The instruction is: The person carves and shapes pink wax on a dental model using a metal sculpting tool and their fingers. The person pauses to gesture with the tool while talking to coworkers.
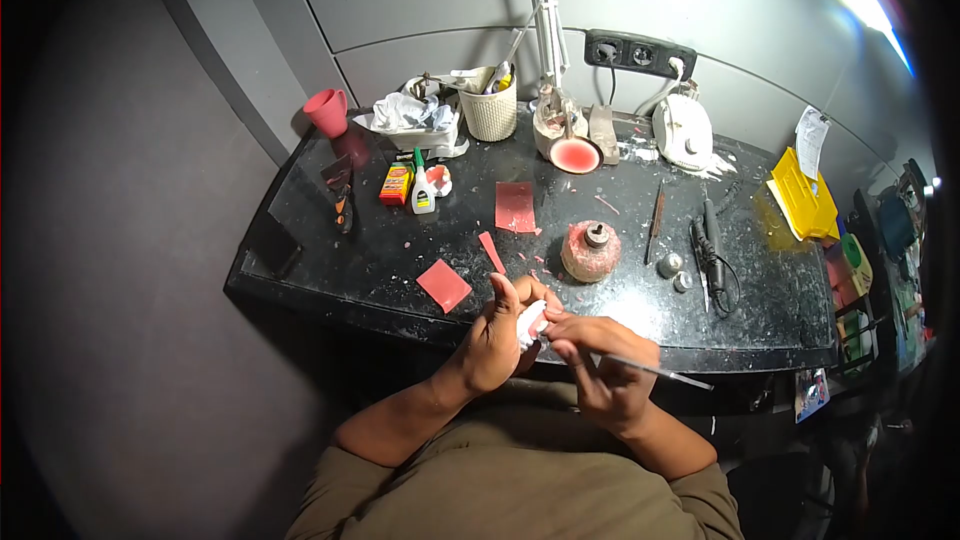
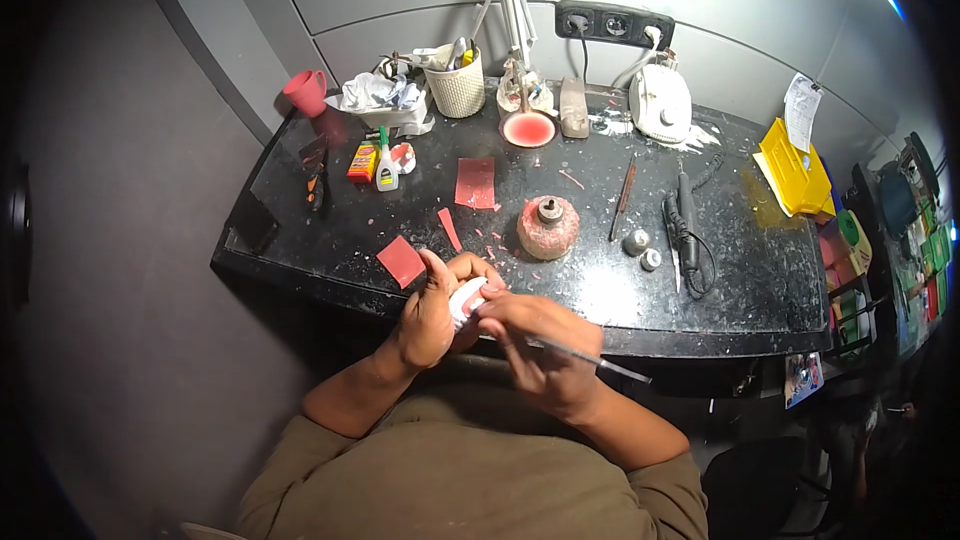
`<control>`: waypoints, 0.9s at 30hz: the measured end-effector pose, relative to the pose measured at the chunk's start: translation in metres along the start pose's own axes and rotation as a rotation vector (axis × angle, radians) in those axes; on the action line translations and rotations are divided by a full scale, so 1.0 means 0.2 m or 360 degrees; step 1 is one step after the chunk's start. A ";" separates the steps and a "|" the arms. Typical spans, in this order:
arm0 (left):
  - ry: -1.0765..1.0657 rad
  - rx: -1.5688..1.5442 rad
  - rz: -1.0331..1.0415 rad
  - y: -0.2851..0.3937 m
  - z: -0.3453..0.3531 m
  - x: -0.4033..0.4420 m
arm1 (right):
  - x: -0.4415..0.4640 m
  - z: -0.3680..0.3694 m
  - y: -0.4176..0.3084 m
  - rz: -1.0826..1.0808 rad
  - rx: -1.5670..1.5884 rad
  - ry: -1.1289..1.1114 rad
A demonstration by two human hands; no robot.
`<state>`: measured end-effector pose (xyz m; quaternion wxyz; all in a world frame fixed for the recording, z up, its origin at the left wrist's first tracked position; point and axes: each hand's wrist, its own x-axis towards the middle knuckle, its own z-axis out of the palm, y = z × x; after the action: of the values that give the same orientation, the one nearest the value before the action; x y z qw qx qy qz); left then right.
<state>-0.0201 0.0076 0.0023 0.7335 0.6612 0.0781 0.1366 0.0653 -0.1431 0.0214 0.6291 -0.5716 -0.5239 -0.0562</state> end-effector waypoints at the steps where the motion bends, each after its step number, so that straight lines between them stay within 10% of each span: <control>1: -0.0003 0.0079 0.0081 0.00 0.00 0.00 | 0.00 0.00 0.00 0.0005 0.0001 0.0005; 27: 0.0051 0.0391 0.0064 0.02 -0.03 -0.03 | -0.01 0.00 0.02 0.0082 0.0029 -0.0096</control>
<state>-0.0278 0.0114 0.0047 0.6427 0.7453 0.0927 0.1511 0.0678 -0.1422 0.0171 0.6193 -0.5806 -0.5282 -0.0180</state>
